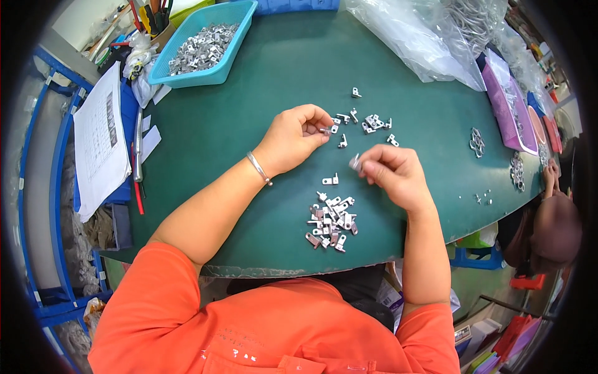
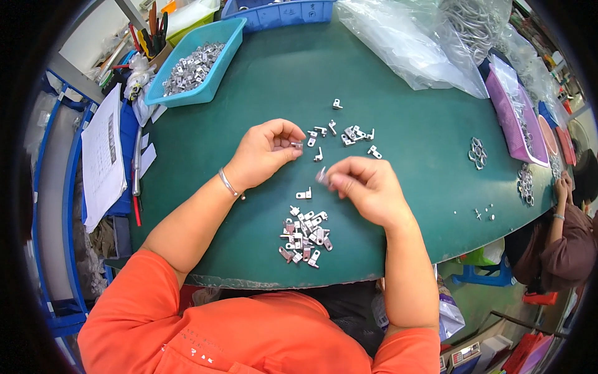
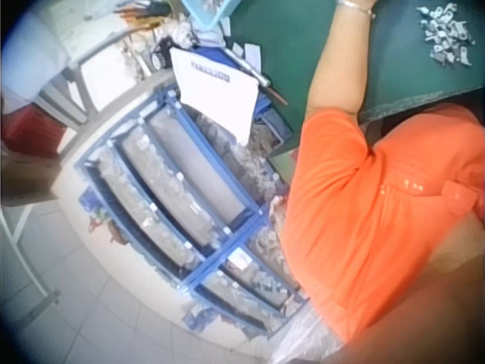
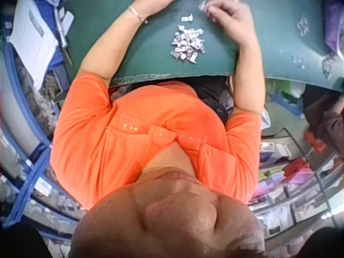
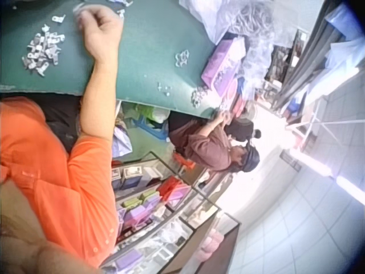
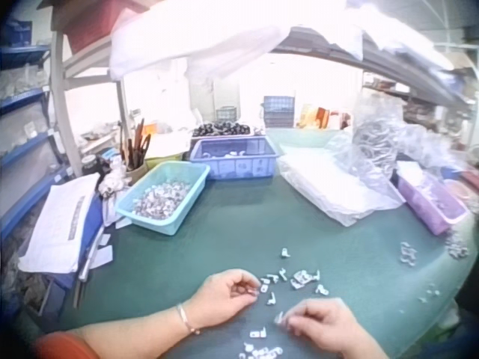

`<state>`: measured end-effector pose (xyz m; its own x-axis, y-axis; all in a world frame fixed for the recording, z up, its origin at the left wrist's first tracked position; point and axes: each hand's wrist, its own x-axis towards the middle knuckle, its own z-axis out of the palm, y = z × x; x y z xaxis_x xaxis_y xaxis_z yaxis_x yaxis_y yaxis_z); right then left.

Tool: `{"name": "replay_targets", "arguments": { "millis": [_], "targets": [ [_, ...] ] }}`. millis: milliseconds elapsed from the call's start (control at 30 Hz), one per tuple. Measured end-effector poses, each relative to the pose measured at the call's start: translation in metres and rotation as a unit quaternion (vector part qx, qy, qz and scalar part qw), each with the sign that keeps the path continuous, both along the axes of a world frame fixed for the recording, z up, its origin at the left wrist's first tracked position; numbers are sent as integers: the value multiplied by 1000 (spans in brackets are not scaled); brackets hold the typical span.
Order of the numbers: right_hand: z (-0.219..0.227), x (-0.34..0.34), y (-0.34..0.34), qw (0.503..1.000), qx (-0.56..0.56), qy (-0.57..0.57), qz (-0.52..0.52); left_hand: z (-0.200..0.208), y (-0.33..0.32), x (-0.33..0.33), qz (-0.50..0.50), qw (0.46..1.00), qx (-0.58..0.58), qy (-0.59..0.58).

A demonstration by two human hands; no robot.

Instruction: The person sorts small silver metal hardware parts by hand on a green workbench, picking them up individually and placing them into piles. They briefly handle a smartphone and a plastic bag of parts before returning to sorting. A coworker is visible in the background performing similar tasks.

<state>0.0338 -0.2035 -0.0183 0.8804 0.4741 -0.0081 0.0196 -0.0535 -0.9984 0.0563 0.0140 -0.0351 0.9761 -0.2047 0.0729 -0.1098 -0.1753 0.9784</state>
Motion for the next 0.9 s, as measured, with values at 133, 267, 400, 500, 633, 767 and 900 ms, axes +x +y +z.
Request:
{"name": "replay_targets", "arguments": {
  "millis": [133, 267, 400, 500, 633, 767, 900],
  "targets": [
    [-8, 4, 14, 952, -148, -265, -30, 11, 1, 3, 26, 993, -80, 77],
    [-16, 10, 38, 874, -288, -360, -151, 7, -1, 2, 13, 972, -196, 130],
    [-20, 9, 30, 924, -206, -288, -146, 8, -1, 1, -36, 962, -219, 157],
    [-20, 8, 25, 978, -42, -98, -181, 4, -3, 0, -51, 971, -204, 115],
    [-8, 3, 24, 986, 11, -26, -164, 6, -4, -3, -55, 980, -183, 58],
    [-15, 6, 19, 984, 114, -30, -132, 8, -6, -5, -78, 977, -185, 66],
    [-10, 4, 13, 987, 142, -9, -70, 12, -2, -6, -134, 971, -168, 104]
  ]
}}
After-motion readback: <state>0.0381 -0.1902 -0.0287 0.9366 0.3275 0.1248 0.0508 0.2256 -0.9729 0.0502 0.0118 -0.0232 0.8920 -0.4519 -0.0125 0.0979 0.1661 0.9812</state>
